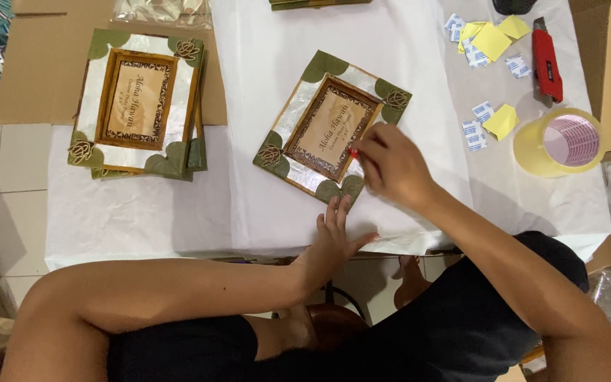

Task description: Cleaning the glass and decorative borders of picture frames using a small cloth

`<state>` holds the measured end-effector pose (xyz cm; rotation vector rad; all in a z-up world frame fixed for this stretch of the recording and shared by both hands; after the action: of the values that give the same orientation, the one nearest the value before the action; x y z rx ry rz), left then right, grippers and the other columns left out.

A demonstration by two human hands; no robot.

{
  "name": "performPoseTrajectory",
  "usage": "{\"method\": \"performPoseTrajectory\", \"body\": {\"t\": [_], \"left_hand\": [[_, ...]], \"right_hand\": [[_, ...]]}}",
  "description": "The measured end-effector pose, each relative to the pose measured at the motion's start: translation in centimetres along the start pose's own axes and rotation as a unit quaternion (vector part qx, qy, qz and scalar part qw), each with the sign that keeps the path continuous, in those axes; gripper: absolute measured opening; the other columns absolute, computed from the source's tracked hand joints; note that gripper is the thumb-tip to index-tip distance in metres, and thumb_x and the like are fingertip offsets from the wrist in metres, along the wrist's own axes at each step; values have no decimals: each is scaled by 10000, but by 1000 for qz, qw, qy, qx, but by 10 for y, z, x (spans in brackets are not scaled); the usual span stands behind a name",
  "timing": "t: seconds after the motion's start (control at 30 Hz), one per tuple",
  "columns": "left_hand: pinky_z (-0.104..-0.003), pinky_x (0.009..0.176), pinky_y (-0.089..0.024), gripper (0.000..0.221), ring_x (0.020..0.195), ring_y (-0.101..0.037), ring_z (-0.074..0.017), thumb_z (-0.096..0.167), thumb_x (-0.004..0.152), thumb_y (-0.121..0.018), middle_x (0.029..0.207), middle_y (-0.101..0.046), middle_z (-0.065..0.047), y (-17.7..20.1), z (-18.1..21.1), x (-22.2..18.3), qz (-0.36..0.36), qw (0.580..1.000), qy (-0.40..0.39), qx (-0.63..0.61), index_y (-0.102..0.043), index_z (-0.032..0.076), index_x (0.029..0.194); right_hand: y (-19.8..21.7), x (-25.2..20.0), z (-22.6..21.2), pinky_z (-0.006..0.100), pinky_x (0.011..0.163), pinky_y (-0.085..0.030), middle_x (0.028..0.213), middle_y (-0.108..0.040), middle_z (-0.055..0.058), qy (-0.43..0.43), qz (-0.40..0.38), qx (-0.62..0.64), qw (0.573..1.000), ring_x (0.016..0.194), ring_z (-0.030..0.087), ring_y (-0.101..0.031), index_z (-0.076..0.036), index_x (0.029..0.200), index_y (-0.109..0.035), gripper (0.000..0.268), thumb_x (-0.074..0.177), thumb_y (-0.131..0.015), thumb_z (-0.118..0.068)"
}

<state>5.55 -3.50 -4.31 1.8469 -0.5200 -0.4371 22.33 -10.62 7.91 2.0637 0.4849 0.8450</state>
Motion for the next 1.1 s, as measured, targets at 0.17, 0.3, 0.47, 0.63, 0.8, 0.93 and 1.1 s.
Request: {"method": "performPoseTrajectory", "body": {"t": [0.17,0.3,0.47,0.63,0.8,0.93,1.1], "left_hand": [[-492,971,-536,1050,1360,-473,-556,357,818,-806,1492,-379,-452,21,-9,-2,-16,999,-32,8,-111,439,1600],[-467,963,-541,952,1356,-480,-551,384,886,-724,1482,-388,-454,25,-10,-4,-23,998,-31,41,-94,443,1597],[-469,963,-542,932,1352,-483,-555,368,910,-699,1482,-385,-458,10,-4,-4,-6,999,-19,43,-69,447,1594],[-486,987,-529,863,1372,-457,-555,408,946,-655,1501,-360,-453,17,-8,-1,-32,999,-28,22,-88,457,1595],[-466,979,-534,885,1369,-471,-543,404,927,-675,1501,-372,-444,28,-14,-3,-47,997,-38,36,-103,445,1601],[-448,997,-522,930,1383,-459,-530,411,907,-692,1513,-349,-450,34,-16,-2,-77,995,-45,35,-80,438,1606],[-414,966,-536,960,1357,-528,-493,336,955,-659,1479,-461,-399,49,-20,-1,4,998,-6,67,60,562,1550]], "right_hand": [[5,10,-2,445,734,-565,1026,-650,172,-16,2,117,993,915,389,-666,-18,1063,-774,196,924,-637,-42],[31,20,23,441,770,-564,1112,-611,164,-7,131,46,990,984,393,-644,-1,1093,-769,177,951,-667,28],[19,14,27,411,869,-497,1162,-639,109,55,128,-105,985,1107,321,-612,-51,1096,-777,174,970,-662,-17],[-3,6,14,401,843,-474,1144,-650,73,69,49,-103,991,1107,297,-622,-96,1073,-748,188,976,-586,-106],[-7,-3,-4,411,823,-472,1088,-649,91,87,1,-74,993,1029,317,-612,-80,1011,-738,174,922,-591,-48],[-1,0,-10,419,829,-471,1103,-658,100,92,-38,-51,994,1048,322,-614,-72,1022,-729,166,920,-598,-65],[6,3,-4,417,823,-484,1106,-674,111,62,-34,-75,995,1024,323,-634,-56,1048,-746,181,929,-612,-84]]}}
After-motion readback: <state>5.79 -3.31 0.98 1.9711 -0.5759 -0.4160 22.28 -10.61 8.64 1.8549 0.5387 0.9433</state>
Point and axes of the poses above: each hand's wrist, its own x-axis towards the middle knuckle, its own y-axis out of the back of the hand, z = x × y, the point moved 7 cm from there along x, towards the middle knuckle
